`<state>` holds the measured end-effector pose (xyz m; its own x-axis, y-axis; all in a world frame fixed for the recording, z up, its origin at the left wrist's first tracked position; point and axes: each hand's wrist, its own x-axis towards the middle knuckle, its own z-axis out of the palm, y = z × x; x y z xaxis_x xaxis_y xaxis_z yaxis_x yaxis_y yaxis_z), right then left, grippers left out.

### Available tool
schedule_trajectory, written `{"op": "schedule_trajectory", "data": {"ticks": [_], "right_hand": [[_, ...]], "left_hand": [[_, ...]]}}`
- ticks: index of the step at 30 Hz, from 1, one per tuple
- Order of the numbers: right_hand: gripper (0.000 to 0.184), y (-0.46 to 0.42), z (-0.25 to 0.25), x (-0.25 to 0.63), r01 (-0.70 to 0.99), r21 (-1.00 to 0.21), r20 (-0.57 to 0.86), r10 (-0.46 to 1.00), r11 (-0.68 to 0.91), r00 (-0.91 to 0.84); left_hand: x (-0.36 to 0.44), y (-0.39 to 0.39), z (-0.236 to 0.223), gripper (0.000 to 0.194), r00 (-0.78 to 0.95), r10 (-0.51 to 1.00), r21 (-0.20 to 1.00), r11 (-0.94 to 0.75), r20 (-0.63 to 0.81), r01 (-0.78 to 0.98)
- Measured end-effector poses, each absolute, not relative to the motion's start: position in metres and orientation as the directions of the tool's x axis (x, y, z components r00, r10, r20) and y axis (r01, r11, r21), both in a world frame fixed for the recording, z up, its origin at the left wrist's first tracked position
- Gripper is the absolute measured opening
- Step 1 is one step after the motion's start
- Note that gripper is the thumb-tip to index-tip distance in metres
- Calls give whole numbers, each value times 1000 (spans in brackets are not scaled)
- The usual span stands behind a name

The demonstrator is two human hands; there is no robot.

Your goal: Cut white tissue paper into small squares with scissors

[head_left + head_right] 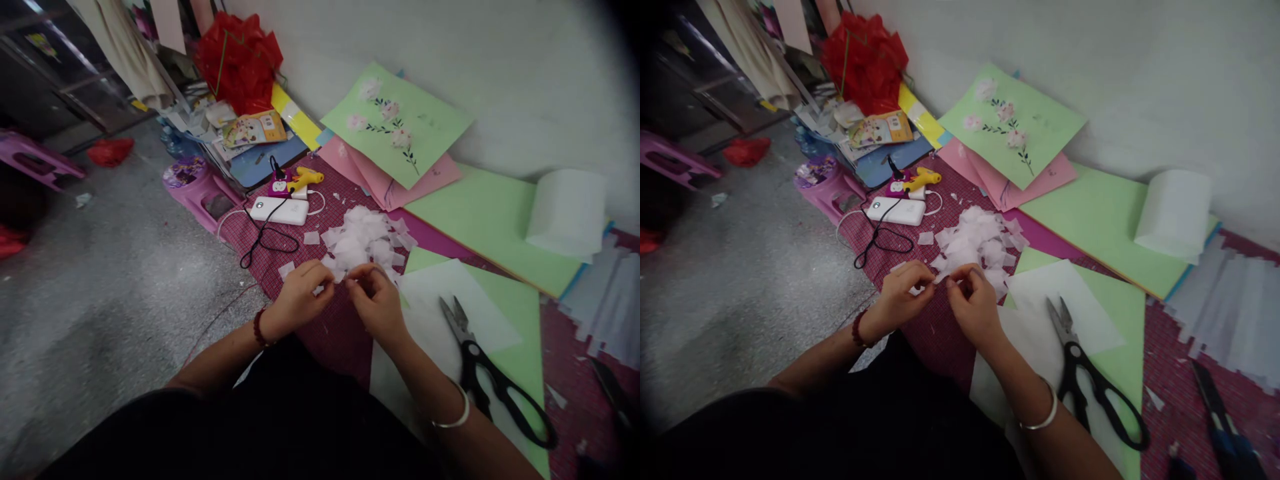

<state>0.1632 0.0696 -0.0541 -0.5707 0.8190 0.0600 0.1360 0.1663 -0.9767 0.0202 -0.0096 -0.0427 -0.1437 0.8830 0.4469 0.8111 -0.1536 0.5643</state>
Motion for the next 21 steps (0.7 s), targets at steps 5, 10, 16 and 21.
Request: {"op": "schedule_trajectory", "data": {"ticks": [5, 10, 16, 21], "right_hand": [[8, 68, -51, 162, 111, -993, -58, 714, 28, -698], [9, 69, -56, 160, 116, -992, -44, 753, 44, -657], [10, 72, -56, 160, 112, -989, 2, 754, 101, -657], [11, 72, -57, 161, 109, -987, 13, 742, 116, -670]], "left_hand": [[18, -10, -51, 11, -94, 871, 457, -158, 483, 875], [22, -10, -50, 12, -71, 892, 456, -158, 447, 876], [27, -11, -41, 10, -135, 938, 699, -138, 320, 702], [25, -10, -35, 10, -214, 965, 831, -5, 150, 556]]}}
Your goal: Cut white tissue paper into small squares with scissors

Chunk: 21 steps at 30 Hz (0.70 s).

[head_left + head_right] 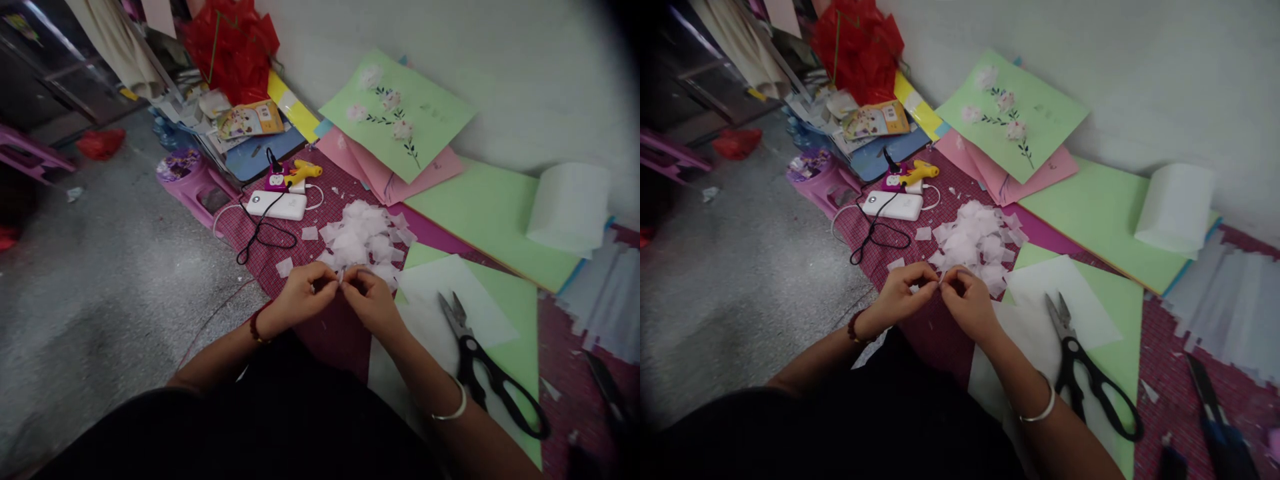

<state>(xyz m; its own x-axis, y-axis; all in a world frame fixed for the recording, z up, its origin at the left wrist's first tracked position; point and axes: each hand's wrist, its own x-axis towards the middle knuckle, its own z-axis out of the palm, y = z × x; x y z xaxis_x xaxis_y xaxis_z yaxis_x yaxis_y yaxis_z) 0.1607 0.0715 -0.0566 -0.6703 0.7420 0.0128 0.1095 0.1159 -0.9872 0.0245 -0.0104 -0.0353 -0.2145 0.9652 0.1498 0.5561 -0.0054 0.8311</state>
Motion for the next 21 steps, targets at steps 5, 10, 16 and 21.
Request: {"op": "schedule_trajectory", "data": {"ticks": [5, 10, 16, 21], "right_hand": [[9, 71, -59, 161, 135, -984, -16, 711, 112, -703], [7, 72, -56, 161, 159, -985, -68, 686, 71, -725], [13, 73, -56, 162, 176, -984, -144, 673, -20, -725], [15, 74, -58, 162, 130, -973, -225, 657, -191, -720]], "left_hand": [[24, -8, -39, 11, -231, 963, 826, 17, 138, 563], [24, -7, -42, 10, -249, 957, 820, 22, 148, 573], [27, -7, -40, 10, -283, 955, 863, 71, 85, 500], [25, -5, -45, 13, -306, 930, 974, 223, -203, 34]]}}
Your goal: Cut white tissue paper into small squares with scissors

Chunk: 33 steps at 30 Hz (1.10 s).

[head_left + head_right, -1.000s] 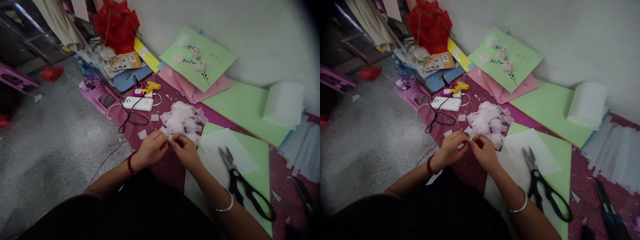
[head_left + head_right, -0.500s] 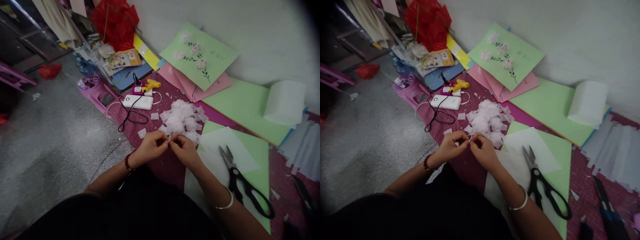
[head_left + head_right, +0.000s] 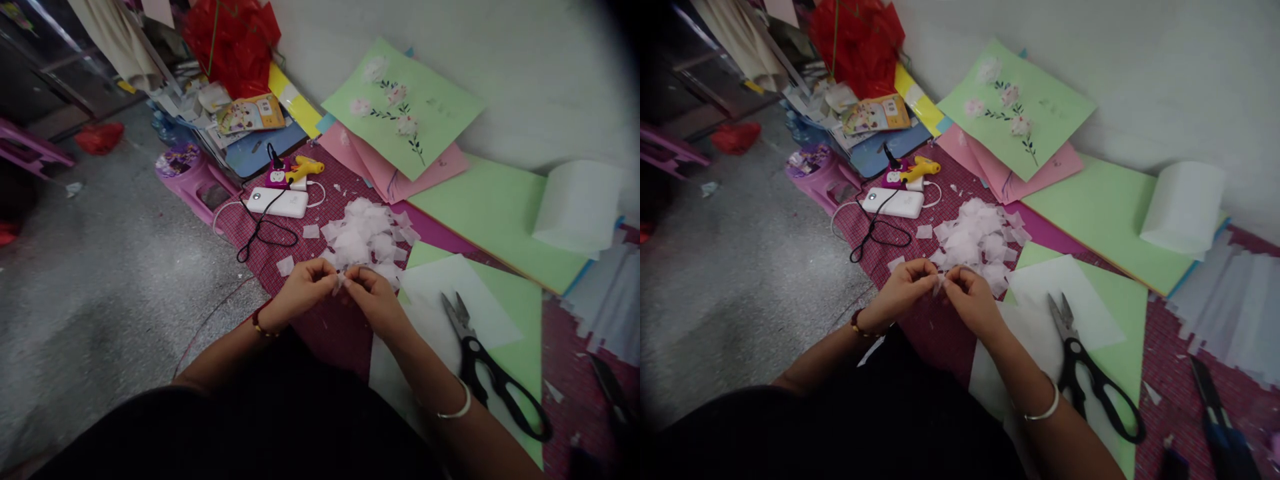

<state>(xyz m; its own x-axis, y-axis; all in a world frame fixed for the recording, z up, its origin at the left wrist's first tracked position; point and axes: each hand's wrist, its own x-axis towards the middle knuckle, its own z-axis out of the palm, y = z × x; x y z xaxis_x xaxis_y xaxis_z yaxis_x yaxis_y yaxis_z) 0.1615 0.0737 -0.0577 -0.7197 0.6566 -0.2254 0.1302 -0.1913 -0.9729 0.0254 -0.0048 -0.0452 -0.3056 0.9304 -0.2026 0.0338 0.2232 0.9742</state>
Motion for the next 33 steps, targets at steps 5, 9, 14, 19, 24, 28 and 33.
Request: {"op": "schedule_trajectory", "data": {"ticks": [5, 9, 14, 19, 24, 28, 33], "right_hand": [[15, 91, -60, 168, 108, -972, -232, 764, -210, -602], [13, 114, -64, 180, 178, -970, -226, 876, -164, -426], [38, 120, -64, 186, 213, -975, -143, 922, -69, -359], [21, 100, -59, 178, 238, -962, -6, 862, 133, -507], [17, 85, -65, 170, 278, -915, 53, 771, 291, -635], [18, 80, -73, 167, 283, -908, 34, 728, 308, -685], [20, 77, -75, 164, 289, -935, -78, 679, 203, -730]], "left_hand": [[1, 16, -44, 12, -314, 935, 986, 166, -164, -19], [-27, 49, -35, 6, -267, 963, 947, 103, -19, 304], [-45, 53, -32, 31, -100, 993, 692, 27, 65, 721], [-39, 8, -26, 12, 228, 968, 464, -155, -105, 872], [-24, -22, -31, 19, 310, 943, 377, -246, -118, 893], [-21, -24, -48, 10, 157, 987, 407, -124, -47, 905], [-24, -17, -50, 3, -224, 969, 888, 193, -106, 418]]}}
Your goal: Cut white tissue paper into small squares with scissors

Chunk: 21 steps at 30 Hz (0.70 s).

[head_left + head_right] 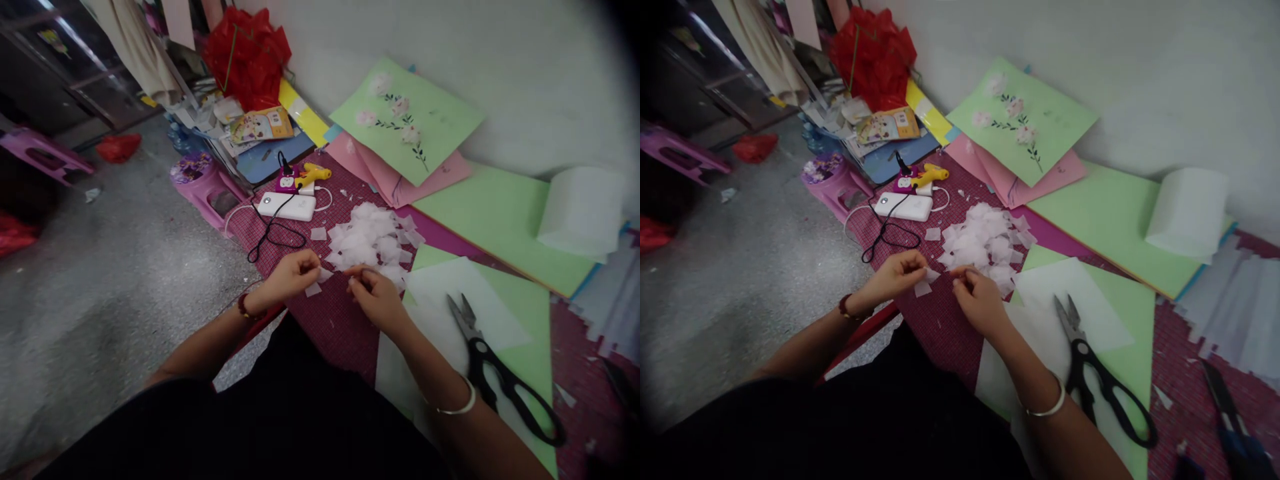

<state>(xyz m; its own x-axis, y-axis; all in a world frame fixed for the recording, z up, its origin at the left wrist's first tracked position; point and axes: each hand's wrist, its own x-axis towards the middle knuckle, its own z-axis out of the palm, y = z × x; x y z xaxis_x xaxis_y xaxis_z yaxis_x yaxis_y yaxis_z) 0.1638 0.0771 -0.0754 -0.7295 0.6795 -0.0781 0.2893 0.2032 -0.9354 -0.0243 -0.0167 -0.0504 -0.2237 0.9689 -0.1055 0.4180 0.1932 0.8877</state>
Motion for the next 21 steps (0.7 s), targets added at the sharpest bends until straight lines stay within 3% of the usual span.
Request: {"op": "schedule_trajectory", "data": {"ticks": [3, 6, 12, 17, 21], "right_hand": [[24, 75, -71, 161, 248, -963, -136, 610, 102, -780], [23, 73, -65, 160, 202, -979, -177, 551, -16, -816], [10, 74, -63, 159, 163, -982, -187, 585, -93, -789], [11, 76, -66, 160, 116, -980, -192, 615, -160, -765], [11, 78, -63, 163, 86, -967, -211, 565, -239, -798]], "left_hand": [[-21, -12, -43, 13, -271, 926, 965, 254, -261, -64], [-14, -8, -39, 20, -270, 896, 920, 279, -352, -275], [-2, -4, -44, 24, -226, 902, 892, 273, -367, -360], [4, -5, -48, 29, -135, 938, 900, 254, -318, -354], [9, -5, -47, 38, -166, 952, 932, 198, -256, -303]]}}
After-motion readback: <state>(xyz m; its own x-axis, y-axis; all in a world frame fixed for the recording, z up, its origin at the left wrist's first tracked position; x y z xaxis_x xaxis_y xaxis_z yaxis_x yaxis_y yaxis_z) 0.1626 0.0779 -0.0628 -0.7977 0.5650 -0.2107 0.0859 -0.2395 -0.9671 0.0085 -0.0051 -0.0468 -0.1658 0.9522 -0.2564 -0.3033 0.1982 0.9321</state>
